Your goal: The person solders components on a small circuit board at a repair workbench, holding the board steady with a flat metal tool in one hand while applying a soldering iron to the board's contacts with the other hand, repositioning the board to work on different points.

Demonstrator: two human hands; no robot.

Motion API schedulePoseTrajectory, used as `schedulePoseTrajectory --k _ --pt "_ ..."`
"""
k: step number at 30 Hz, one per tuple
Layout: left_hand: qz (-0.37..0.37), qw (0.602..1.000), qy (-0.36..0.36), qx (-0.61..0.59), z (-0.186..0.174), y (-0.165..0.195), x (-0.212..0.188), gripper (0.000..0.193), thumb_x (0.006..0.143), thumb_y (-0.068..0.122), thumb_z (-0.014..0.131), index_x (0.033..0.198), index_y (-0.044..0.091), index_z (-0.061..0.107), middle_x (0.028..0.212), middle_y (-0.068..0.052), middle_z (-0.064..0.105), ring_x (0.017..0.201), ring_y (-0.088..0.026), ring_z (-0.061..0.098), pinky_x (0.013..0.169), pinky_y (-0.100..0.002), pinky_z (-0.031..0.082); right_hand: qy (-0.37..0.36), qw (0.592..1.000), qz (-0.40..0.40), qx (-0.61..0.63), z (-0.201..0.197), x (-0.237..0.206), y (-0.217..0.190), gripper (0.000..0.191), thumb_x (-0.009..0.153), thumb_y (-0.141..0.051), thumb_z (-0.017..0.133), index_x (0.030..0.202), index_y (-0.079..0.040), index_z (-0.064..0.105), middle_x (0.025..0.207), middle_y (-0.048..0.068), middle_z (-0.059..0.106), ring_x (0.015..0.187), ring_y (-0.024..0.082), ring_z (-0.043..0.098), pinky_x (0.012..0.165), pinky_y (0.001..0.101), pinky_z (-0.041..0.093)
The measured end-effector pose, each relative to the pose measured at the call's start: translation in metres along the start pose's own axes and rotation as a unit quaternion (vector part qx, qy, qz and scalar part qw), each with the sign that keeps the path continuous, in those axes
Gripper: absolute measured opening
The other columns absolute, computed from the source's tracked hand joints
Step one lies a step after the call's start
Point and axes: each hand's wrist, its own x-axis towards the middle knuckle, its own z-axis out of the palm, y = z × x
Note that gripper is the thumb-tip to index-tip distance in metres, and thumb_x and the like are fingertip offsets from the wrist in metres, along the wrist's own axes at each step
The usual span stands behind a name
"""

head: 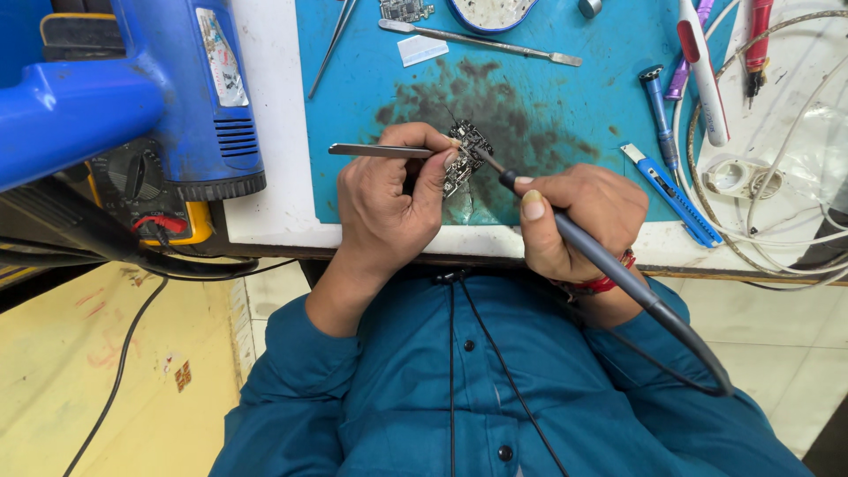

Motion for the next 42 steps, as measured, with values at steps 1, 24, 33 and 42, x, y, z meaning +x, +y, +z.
schedulePoseTrajectory --k 1,24,33,42 --pt "-0.001 1.0 0.0 0.0 0.0 -0.001 0.0 0.009 0.103 0.007 0.073 0.107 0.004 0.065 0.091 -0.006 0.074 0.073 -0.014 0.073 0.065 -0.027 0.055 -0.002 1.0 0.0 0.001 0.0 0.0 0.0 0.013 0.105 -0.009 0.065 0.093 -0.002 0.064 0.088 0.011 0.074 0.063 0.025 0.066 0.058 0.0337 0.049" --pt "-0.003 1.0 -0.001 0.002 -0.005 -0.009 0.001 0.01 0.102 0.008 0.074 0.107 0.004 0.065 0.09 -0.005 0.073 0.073 -0.014 0.073 0.064 -0.027 0.055 -0.008 1.0 -0.011 -0.004 0.012 0.006 0.001 0.013 0.102 -0.006 0.066 0.091 -0.001 0.064 0.086 0.012 0.074 0.066 0.026 0.066 0.057 0.0341 0.049" --pt "-0.011 1.0 -0.003 -0.003 -0.005 -0.008 0.002 0.01 0.102 0.008 0.074 0.106 0.005 0.065 0.088 -0.005 0.074 0.071 -0.014 0.074 0.063 -0.027 0.055 -0.009 1.0 -0.015 -0.003 0.011 0.007 0.001 0.012 0.101 -0.006 0.067 0.09 -0.001 0.064 0.085 0.011 0.073 0.066 0.027 0.066 0.057 0.0343 0.049" --pt "-0.007 1.0 -0.003 0.009 -0.005 -0.002 0.003 0.01 0.103 0.008 0.074 0.106 0.004 0.065 0.088 -0.006 0.073 0.071 -0.015 0.072 0.064 -0.028 0.054 -0.002 1.0 -0.008 0.004 0.008 0.008 0.0 0.012 0.101 -0.005 0.067 0.09 -0.001 0.064 0.085 0.012 0.073 0.064 0.026 0.064 0.056 0.0341 0.048"
